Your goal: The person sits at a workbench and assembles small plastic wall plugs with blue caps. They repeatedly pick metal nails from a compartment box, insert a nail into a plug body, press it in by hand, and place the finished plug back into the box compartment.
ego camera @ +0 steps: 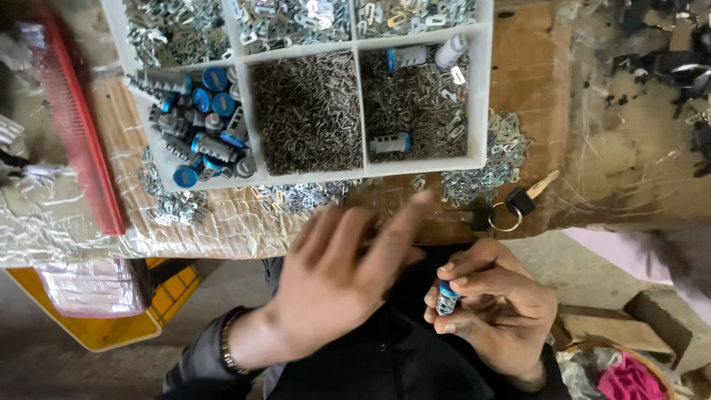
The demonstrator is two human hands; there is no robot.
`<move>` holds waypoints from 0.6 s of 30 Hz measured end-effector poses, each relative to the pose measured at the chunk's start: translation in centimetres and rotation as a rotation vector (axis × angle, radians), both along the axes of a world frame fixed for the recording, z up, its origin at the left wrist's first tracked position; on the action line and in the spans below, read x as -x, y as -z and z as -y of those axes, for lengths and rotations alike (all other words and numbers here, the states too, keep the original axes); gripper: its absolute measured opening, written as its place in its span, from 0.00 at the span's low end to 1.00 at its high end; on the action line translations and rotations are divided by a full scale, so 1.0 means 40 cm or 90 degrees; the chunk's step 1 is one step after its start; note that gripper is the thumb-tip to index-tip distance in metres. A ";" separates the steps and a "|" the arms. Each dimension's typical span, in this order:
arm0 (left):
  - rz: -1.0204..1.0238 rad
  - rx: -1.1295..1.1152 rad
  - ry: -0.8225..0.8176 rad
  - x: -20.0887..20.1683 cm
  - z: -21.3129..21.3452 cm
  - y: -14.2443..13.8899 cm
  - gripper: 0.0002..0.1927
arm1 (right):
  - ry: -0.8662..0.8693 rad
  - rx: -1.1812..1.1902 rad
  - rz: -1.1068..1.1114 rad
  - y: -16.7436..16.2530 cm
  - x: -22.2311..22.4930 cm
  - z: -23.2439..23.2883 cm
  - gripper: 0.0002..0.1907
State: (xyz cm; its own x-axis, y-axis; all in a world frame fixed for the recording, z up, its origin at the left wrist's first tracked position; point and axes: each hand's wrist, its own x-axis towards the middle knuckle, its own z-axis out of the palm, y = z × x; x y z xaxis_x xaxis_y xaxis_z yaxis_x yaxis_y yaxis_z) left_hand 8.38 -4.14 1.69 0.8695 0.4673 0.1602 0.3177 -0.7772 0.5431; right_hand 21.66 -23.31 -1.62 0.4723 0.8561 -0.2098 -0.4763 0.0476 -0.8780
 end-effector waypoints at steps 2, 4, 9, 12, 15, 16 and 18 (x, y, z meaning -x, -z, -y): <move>-0.059 -0.086 -0.030 -0.008 0.009 0.005 0.31 | -0.006 -0.010 0.005 -0.005 -0.001 -0.001 0.15; -0.013 -0.007 -0.035 -0.006 0.008 0.002 0.31 | -0.008 -0.021 0.004 -0.011 -0.004 0.000 0.16; -0.008 0.031 -0.007 0.046 0.000 -0.001 0.22 | -0.028 -0.006 0.041 0.001 -0.007 -0.013 0.12; -0.059 -0.085 -0.013 0.058 0.021 0.028 0.24 | -0.027 0.004 0.016 0.000 0.001 -0.019 0.16; -0.020 -0.092 -0.030 0.067 0.028 0.049 0.23 | -0.023 -0.014 0.010 -0.014 0.008 -0.016 0.16; -0.019 -0.081 -0.024 0.072 0.025 0.051 0.22 | -0.023 -0.009 0.011 -0.015 0.010 -0.017 0.15; -0.017 -0.063 -0.024 0.082 0.017 0.047 0.23 | -0.023 0.004 0.022 -0.010 0.014 -0.022 0.15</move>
State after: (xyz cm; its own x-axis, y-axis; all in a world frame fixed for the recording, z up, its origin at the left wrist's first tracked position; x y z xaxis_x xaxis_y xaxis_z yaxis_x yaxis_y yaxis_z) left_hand 5.12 -4.81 -0.20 0.8560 0.4830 0.1841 0.3613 -0.8138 0.4551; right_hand 21.12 -22.41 -1.22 0.4484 0.8713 -0.1993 -0.4464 0.0252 -0.8945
